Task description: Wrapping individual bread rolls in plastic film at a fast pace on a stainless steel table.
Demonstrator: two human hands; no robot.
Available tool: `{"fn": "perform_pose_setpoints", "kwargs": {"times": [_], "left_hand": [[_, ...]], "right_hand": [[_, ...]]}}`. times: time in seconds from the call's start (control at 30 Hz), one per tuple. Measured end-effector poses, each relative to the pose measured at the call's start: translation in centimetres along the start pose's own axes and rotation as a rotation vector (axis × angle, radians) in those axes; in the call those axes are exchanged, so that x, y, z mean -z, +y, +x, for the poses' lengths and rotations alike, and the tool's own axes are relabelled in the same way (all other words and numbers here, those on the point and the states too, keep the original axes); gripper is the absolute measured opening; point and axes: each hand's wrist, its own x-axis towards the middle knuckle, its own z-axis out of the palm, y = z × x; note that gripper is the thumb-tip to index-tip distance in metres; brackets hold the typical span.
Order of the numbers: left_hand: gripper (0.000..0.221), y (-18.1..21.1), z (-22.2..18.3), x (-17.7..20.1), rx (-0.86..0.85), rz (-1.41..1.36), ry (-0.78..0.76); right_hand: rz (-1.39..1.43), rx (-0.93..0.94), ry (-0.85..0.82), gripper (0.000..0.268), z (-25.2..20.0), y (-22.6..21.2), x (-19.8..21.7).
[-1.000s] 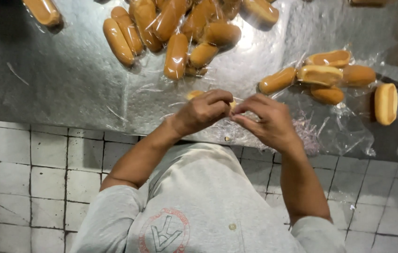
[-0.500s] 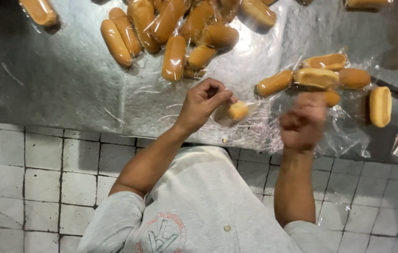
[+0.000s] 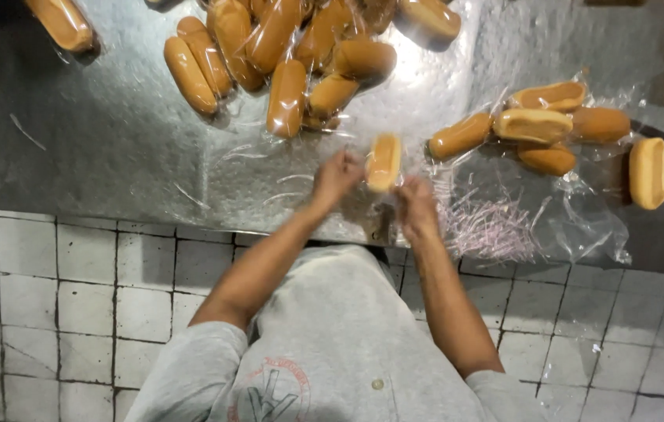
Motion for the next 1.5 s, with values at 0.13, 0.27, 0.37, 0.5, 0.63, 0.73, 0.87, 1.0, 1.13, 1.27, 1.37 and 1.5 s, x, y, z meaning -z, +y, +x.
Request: {"fn": "perform_pose_setpoints", "kwargs": {"times": [0.13, 0.27, 0.37, 0.5, 0.63, 0.73, 0.87, 1.0, 1.13, 1.27, 1.37, 1.5], "left_hand": [[0.062, -1.3, -5.2, -0.7, -0.61, 0.848, -0.037], [0.05, -2.1, -4.0, 1.7, -0.627, 0.548, -0.043], [0.067, -5.0, 1.7, 7.9, -0.123, 0.091, 0.191], [0.071, 5.4, -5.7, 16.4, -0.361, -0.646, 0.474], [0.046, 3.1, -7.2, 16.5, -0.06, -0.456, 0.453], [0.033, -2.2, -5.9, 14.5, 0.012, -0.373, 0.323], [0.037, -3.0, -3.3, 10.5, -0.174, -0.05, 0.25], [0.035, -0.2, 1.8, 4.7, -0.297, 0.185, 0.159], [0.074, -2.7, 8.2, 0.8, -0.008, 0.423, -0.049], [0.092, 3.7, 3.4, 2.9, 0.107, 0.072, -0.211], [0.079, -1.1, 1.1, 4.8, 0.053, -0.201, -0.229], [0.113, 3.2, -3.7, 4.9, -0.186, -0.48, -0.499]], "right_hand": [[-0.228, -0.552, -0.144, 0.021, 3.4, 8.7, 5.7], [-0.272, -0.487, -0.212, 0.016, 6.3, 7.0, 3.5], [-0.309, -0.531, -0.178, 0.041, 10.3, 6.1, -1.9], [-0.409, -0.444, -0.234, 0.072, 18.1, 9.7, -8.0], [-0.109, -0.543, -0.265, 0.031, 20.0, 10.6, -11.3], [-0.093, -0.558, -0.22, 0.025, 15.9, 9.6, -9.6], [-0.301, -0.571, -0.086, 0.037, 13.3, 12.3, -2.7], [-0.178, -0.652, -0.052, 0.028, 10.5, 10.7, -1.3], [-0.208, -0.336, -0.236, 0.054, 6.9, 8.6, -1.7], [-0.239, -0.329, -0.327, 0.053, 7.1, 10.2, 1.6], [-0.317, -0.064, -0.203, 0.055, 2.1, 3.2, 1.5], [-0.103, 0.085, -0.273, 0.045, 2.3, -1.6, 1.3]]}}
